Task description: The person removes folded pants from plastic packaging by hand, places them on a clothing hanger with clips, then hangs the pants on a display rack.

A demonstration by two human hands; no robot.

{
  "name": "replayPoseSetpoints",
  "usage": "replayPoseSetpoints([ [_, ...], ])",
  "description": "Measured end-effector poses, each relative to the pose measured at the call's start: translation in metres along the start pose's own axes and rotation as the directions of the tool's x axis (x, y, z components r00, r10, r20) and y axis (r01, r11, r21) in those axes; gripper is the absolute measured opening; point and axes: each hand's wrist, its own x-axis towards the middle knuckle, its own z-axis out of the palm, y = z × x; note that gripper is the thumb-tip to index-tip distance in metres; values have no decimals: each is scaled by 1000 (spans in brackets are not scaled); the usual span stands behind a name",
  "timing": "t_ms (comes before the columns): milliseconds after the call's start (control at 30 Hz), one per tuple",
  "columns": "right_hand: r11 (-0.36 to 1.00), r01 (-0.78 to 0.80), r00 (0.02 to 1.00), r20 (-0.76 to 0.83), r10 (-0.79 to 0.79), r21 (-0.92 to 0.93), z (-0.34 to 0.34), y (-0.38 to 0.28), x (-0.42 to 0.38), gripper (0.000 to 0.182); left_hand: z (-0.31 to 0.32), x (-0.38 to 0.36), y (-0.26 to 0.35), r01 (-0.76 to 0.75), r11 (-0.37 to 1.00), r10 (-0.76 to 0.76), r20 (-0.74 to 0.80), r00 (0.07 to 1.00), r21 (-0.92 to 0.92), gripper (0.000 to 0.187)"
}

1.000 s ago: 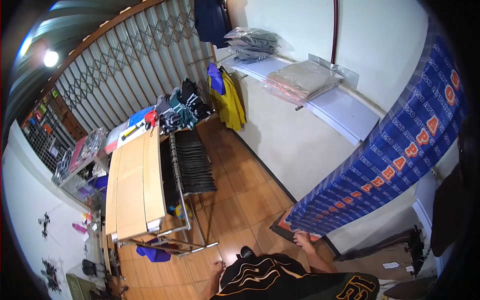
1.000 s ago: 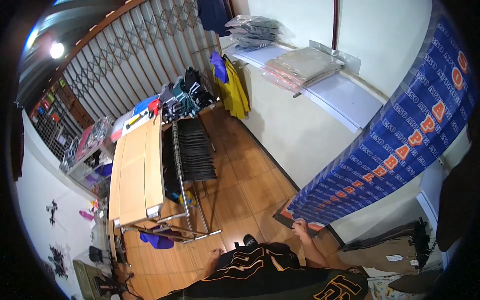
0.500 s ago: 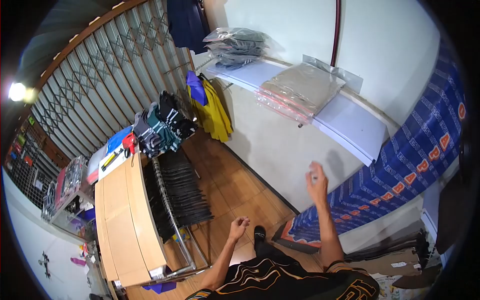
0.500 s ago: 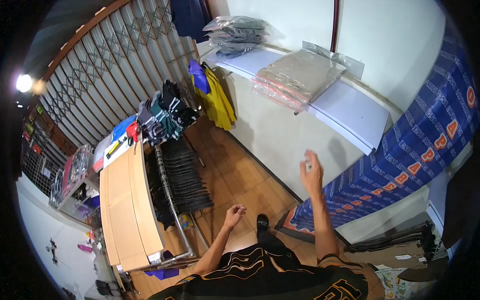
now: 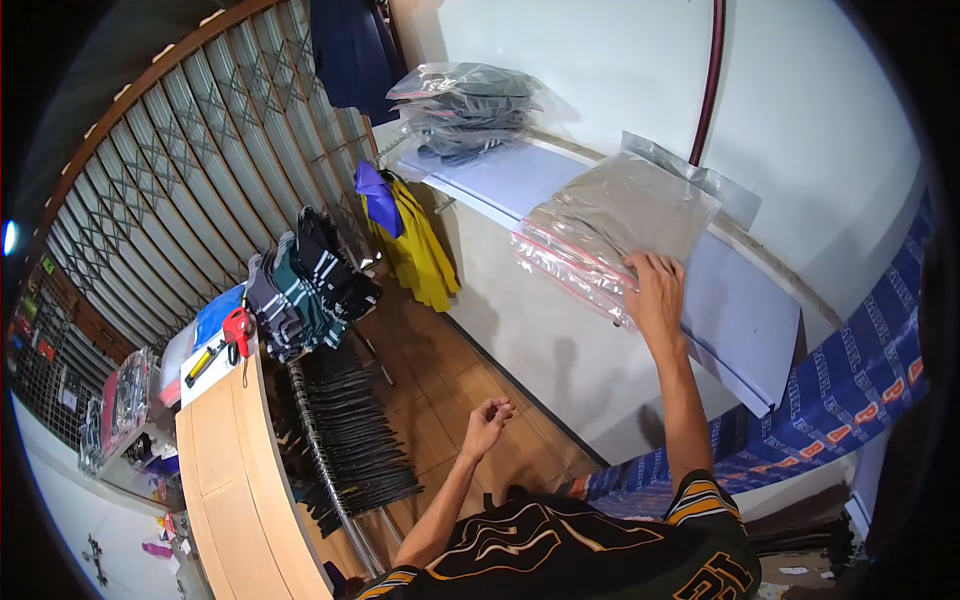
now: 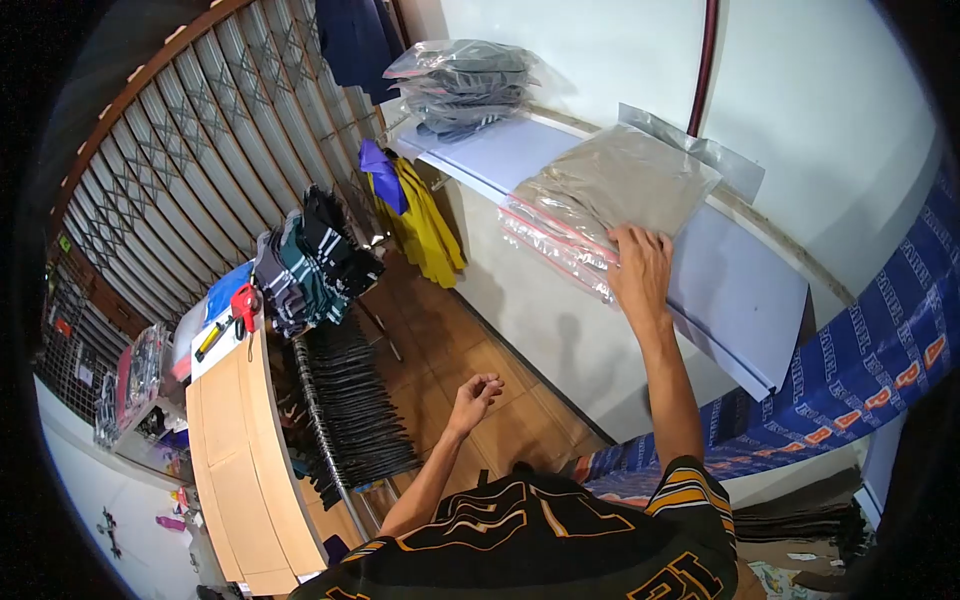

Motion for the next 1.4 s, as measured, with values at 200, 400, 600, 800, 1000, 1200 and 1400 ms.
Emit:
replayPoseSetpoints([
  [200, 981, -191, 980, 57, 188, 40, -8, 3, 26, 26, 24, 45, 41, -59, 998, 63, 123, 990, -33, 33],
  [400, 946, -306, 948, -52, 313, 107, -1, 21, 48, 19, 64, 90, 117, -120, 984, 145, 197, 970, -133, 34],
  [600, 939, -312, 937, -118, 329, 143, 2, 31, 52, 20, 100, 113, 166, -290, 957, 291, 110, 950, -27, 33],
  [800, 942, -276, 951, -87, 297, 191, 1, 32, 46, 21, 120, 127, 180, -394, 916, 400, 98, 911, -74, 47],
  [1000, 962, -145, 988, -14, 152, 231, -9, 18, 31, 31, 129, 126, 200, -468, 871, 486, 118, 866, -151, 61],
  [1200, 993, -102, 995, -13, 103, 52, -11, 0, 26, 46, 135, 115, 223, -181, 870, 325, 258, 910, -458, 65],
  [1400, 962, -268, 963, -7, 269, 43, -4, 16, 34, 42, 127, 117, 180, -252, 946, 295, 215, 931, -205, 27],
])
